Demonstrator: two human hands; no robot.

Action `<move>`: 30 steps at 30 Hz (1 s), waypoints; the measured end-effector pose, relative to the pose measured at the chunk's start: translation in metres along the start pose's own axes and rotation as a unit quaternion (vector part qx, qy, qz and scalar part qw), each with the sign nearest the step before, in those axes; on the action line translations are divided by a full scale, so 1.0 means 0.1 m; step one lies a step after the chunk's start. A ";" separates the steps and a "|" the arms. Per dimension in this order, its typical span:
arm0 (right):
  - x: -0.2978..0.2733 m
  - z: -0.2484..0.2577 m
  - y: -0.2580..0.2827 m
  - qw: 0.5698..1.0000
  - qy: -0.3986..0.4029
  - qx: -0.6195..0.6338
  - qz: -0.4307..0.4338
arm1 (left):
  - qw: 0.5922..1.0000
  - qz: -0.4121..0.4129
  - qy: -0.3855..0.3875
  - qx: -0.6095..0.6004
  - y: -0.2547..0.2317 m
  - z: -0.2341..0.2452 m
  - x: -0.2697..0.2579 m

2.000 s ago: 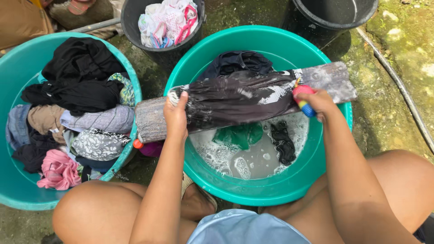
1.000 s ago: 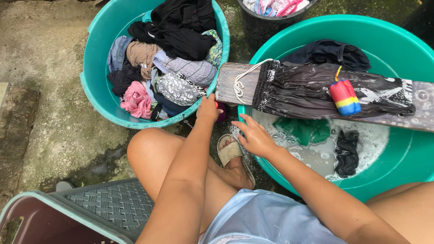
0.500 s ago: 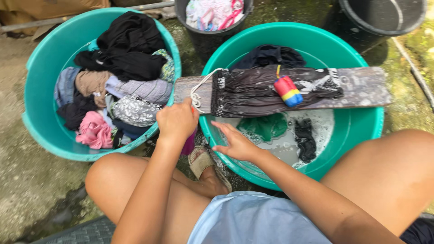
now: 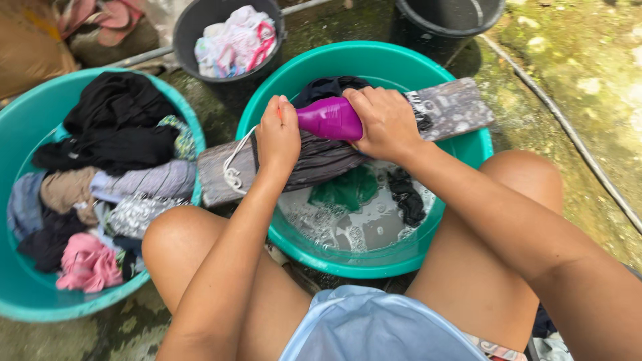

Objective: The person hand-washes a black garment by scrubbing it against a wooden board in a basin of soapy water using a small brush, and then places it in a bucket with other dark items.

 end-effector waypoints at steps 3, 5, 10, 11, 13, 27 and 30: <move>0.00 0.11 -0.27 0.993 0.030 -0.115 0.028 | 0.939 0.255 0.120 -0.198 0.40 -0.67 0.04; -0.04 0.16 -0.48 0.988 0.033 -0.148 0.034 | 0.857 0.381 0.218 -0.269 0.37 -0.97 -0.04; -0.27 0.26 -1.10 0.978 0.014 -0.206 -0.014 | 0.864 0.378 0.263 -0.203 0.11 -1.06 0.07; -0.32 0.26 -1.21 0.975 0.016 -0.218 -0.034 | 0.888 0.340 0.256 -0.174 0.10 -1.03 0.15; -0.37 0.31 -1.41 0.965 -0.003 -0.259 -0.032 | 0.926 0.266 0.244 -0.113 0.14 -0.99 0.24; -0.13 -0.14 -1.44 0.975 -0.007 -0.221 -0.022 | 0.926 0.270 0.203 -0.169 0.67 -0.91 0.36; 0.03 -0.26 -1.20 0.982 -0.005 -0.190 -0.005 | 0.924 0.275 0.197 -0.177 0.73 -0.85 0.34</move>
Point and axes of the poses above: each hand's wrist, its own x-axis towards the middle knuckle, its own z-axis out of the back of the hand, y = z × x, the point moved 7 cm from there along x, towards the middle knuckle, and after that the axes turned 3 degrees about y, right-handed, at the moved point
